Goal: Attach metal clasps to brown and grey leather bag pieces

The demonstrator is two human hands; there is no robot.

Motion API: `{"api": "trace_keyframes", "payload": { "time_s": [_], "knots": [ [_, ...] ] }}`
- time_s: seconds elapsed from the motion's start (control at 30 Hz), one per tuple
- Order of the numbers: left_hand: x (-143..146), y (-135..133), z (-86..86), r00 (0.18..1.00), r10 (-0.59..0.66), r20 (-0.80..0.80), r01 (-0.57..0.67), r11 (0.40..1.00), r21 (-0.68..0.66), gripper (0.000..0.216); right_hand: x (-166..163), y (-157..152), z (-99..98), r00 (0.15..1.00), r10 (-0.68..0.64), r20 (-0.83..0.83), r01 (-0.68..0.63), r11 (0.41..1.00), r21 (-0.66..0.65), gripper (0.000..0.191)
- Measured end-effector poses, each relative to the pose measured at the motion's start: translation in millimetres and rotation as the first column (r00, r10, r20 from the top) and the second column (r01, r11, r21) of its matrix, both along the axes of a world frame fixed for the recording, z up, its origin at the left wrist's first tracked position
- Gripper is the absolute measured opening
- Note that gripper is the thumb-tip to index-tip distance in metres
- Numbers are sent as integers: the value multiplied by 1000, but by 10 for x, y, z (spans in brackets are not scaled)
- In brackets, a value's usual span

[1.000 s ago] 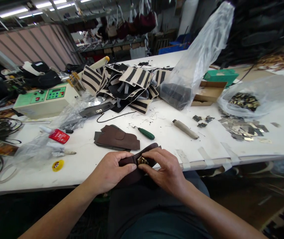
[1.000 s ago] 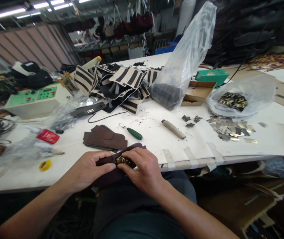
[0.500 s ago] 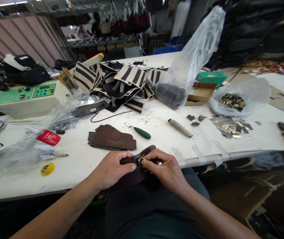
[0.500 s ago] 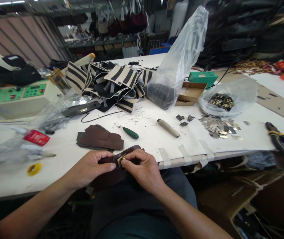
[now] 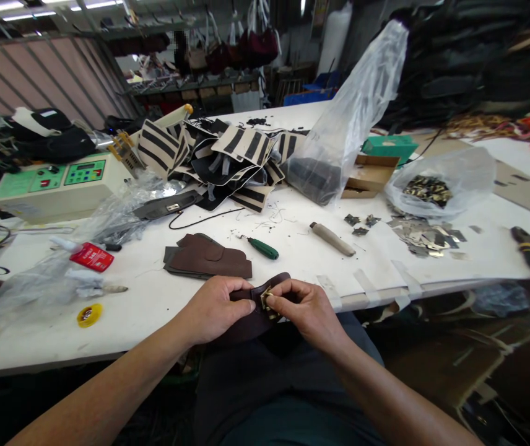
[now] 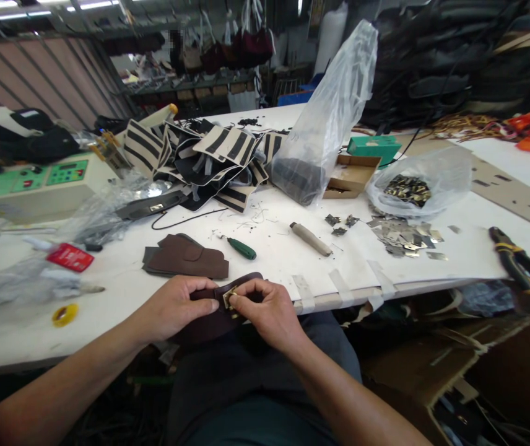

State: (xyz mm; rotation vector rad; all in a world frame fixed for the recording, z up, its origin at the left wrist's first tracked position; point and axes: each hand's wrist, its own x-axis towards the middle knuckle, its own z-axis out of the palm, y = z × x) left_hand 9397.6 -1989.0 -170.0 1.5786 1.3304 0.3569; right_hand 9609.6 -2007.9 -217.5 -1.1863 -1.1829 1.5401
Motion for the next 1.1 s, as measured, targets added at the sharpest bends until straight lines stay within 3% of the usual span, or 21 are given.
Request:
{"api": "trace_keyframes", "payload": {
  "time_s": [0.1,0.3,0.43,0.67,0.73,0.8,0.87,0.97,1.03,1.1],
  "knots": [
    [48,-7,48,1000,-16,-18,16,1000,17,18,45,16,-12,999,20,-41,-21,1000,-5,22],
    [134,-54,86,980,107,168,-62,965,-255,27,186,60,31,966,188,-176,-204,976,-75,21],
    [196,-71,97,964,151,221,-77,948,-310,29,248,62,68,959,202,-201,-220,973,-74,23],
    [303,-79,145,984,115,135,-82,970,-229,27,335,7,131,978,162,-132,-166,986,-19,22],
    [329,-86,188,993,71,91,-57,987,-148,23,349,-35,155,991,131,-12,-130,990,56,20],
    [349,-103,250,1000,6,28,-5,1000,-11,17,367,-77,182,986,48,162,-84,970,227,15],
    [363,-137,321,995,-72,-62,81,987,142,15,399,-105,220,938,-99,332,-70,885,461,9],
    [365,-212,404,963,-159,-219,230,909,349,22,463,-113,313,815,-317,486,-180,657,732,36],
    [354,-266,430,943,-180,-280,297,833,466,24,493,-107,393,768,-335,546,-321,535,781,40],
    [335,-321,437,933,-179,-311,333,755,565,26,495,-110,461,766,-285,577,-413,469,780,24]
  ]
}}
